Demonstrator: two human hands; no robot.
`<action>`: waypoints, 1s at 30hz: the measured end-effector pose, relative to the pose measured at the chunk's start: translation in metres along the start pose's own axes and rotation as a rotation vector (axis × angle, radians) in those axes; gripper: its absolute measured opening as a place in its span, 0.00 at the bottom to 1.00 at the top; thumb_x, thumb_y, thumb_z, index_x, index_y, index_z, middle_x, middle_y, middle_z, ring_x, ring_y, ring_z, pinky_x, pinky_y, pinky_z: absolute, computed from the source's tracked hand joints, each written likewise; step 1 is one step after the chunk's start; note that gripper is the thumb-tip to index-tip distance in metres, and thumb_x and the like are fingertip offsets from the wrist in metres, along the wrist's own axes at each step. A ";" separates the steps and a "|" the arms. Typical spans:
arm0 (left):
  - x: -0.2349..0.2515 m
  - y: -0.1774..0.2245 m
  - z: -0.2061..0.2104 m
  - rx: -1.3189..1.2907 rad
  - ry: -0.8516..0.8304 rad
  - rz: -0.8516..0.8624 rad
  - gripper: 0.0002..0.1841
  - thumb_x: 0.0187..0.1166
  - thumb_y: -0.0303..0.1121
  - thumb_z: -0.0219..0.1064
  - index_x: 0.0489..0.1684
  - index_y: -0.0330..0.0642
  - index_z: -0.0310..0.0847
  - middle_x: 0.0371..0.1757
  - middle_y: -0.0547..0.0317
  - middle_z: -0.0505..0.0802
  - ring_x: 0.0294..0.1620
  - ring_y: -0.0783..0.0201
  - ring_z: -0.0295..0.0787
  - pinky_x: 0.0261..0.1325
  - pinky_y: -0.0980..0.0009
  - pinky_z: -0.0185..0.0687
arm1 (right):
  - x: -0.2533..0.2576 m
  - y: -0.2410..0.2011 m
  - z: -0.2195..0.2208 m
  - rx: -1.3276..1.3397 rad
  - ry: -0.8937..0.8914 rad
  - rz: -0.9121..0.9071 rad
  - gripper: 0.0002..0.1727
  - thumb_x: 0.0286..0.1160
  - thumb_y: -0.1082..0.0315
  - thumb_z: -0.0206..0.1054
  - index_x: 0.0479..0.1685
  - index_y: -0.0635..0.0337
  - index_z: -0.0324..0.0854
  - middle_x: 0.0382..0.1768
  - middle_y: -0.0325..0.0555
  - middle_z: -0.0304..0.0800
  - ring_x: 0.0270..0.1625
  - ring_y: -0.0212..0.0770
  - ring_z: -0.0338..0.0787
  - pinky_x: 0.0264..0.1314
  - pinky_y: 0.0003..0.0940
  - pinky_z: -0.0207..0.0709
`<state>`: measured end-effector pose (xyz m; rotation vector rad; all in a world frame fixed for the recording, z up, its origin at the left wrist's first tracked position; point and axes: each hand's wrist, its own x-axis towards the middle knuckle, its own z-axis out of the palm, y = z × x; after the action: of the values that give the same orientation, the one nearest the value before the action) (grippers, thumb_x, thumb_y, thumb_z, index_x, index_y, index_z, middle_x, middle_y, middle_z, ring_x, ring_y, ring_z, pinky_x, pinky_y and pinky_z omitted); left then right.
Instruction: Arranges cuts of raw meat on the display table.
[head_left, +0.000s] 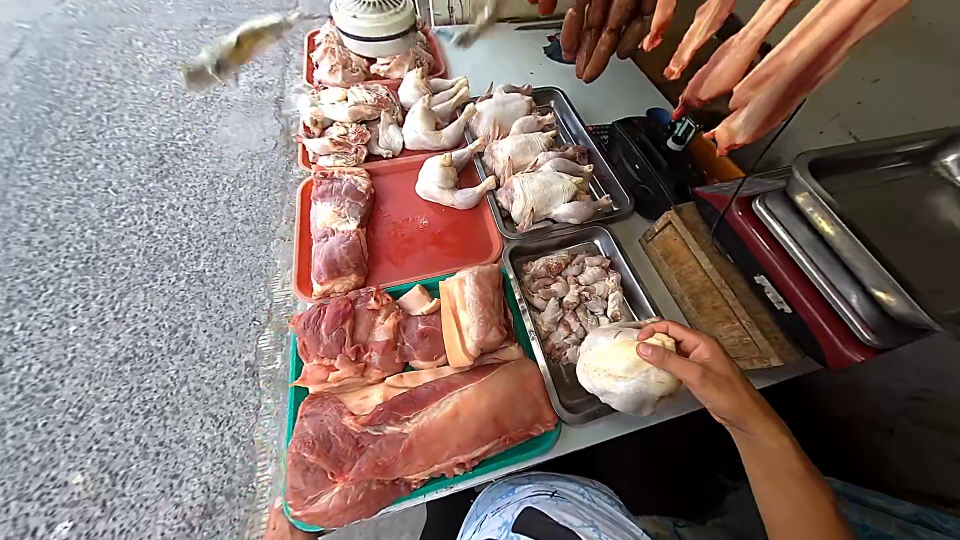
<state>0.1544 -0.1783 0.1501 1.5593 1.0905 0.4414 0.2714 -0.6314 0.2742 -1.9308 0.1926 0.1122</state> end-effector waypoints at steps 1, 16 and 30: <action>0.011 -0.013 -0.003 -0.017 0.013 -0.025 0.20 0.93 0.26 0.42 0.67 0.13 0.69 0.62 0.30 0.82 0.59 0.66 0.82 0.68 0.72 0.73 | 0.004 -0.002 -0.001 -0.019 -0.018 -0.028 0.11 0.68 0.60 0.71 0.45 0.52 0.87 0.35 0.31 0.92 0.37 0.25 0.90 0.41 0.21 0.84; 0.075 -0.099 -0.034 -0.080 -0.109 -0.027 0.22 0.92 0.37 0.43 0.58 0.26 0.78 0.47 0.54 0.90 0.47 0.73 0.87 0.58 0.68 0.85 | 0.058 0.015 0.024 -0.665 -0.490 -0.032 0.20 0.79 0.54 0.68 0.64 0.53 0.88 0.58 0.54 0.89 0.61 0.53 0.88 0.66 0.59 0.78; 0.138 -0.125 -0.108 0.036 -0.533 -0.346 0.29 0.96 0.44 0.36 0.79 0.30 0.67 0.69 0.35 0.84 0.59 0.47 0.89 0.58 0.49 0.85 | -0.003 -0.082 0.253 -0.440 -0.517 -0.388 0.22 0.85 0.50 0.60 0.71 0.48 0.84 0.67 0.41 0.87 0.66 0.33 0.87 0.70 0.32 0.82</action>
<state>0.0907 -0.0101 0.0312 1.3700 0.9192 -0.2227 0.2878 -0.3669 0.2587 -2.2604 -0.5930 0.4146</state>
